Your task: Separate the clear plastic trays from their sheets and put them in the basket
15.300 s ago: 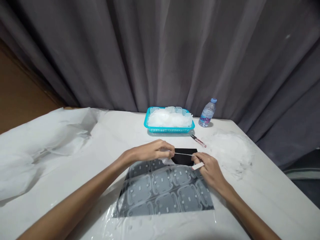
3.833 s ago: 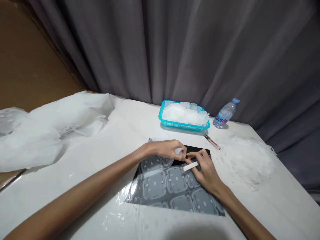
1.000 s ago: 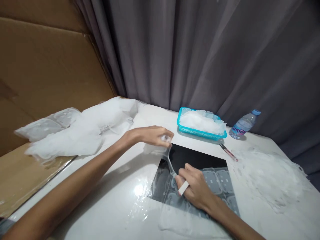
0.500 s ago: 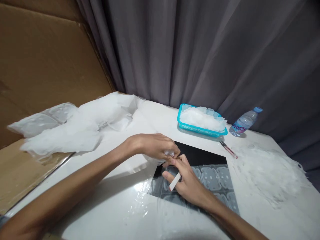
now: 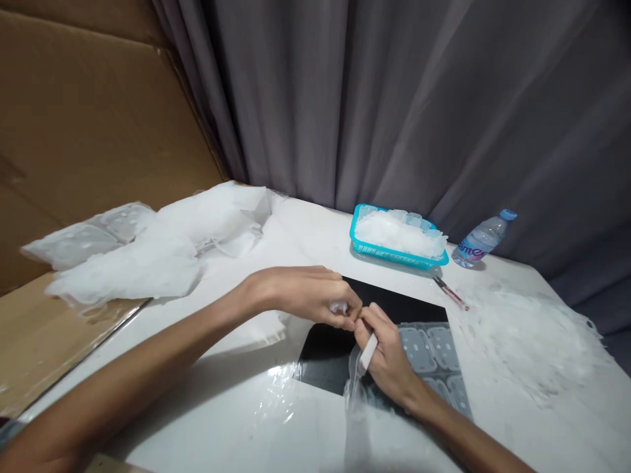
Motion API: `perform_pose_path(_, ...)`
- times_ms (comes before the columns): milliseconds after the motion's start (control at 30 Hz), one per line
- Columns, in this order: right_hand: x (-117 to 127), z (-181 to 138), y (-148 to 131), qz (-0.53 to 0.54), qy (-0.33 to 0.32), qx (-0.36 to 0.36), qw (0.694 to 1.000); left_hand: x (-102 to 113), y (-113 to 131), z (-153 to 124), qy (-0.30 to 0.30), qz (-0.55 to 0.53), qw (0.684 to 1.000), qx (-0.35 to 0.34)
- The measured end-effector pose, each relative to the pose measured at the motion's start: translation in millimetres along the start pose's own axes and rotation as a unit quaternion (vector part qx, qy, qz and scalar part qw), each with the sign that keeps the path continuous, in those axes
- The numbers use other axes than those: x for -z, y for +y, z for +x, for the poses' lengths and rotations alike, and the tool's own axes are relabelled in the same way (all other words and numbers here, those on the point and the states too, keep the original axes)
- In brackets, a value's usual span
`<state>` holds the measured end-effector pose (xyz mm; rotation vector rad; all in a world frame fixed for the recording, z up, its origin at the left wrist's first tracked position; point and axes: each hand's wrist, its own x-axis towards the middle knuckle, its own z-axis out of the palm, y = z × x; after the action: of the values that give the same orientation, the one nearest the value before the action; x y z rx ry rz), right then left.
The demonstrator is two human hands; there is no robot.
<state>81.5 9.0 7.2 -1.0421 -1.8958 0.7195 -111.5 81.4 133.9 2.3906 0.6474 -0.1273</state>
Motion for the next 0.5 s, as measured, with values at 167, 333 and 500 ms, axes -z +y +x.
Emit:
perform_pose_path(167, -4, 0, 8, -0.042, 0.012, 0.032, 0.999, -2, -15, 6, 0.028, 0.014, 0.999, 0.011)
perform_pose_path(333, -5, -2, 15, -0.031, 0.034, 0.057, 0.997, -6, -22, 13, 0.021, 0.043, 0.999, -0.014)
perform_pose_path(500, -5, -6, 18, -0.063, 0.045, 0.113, 0.991, -13, -24, 24, 0.045, 0.111, 0.993, -0.006)
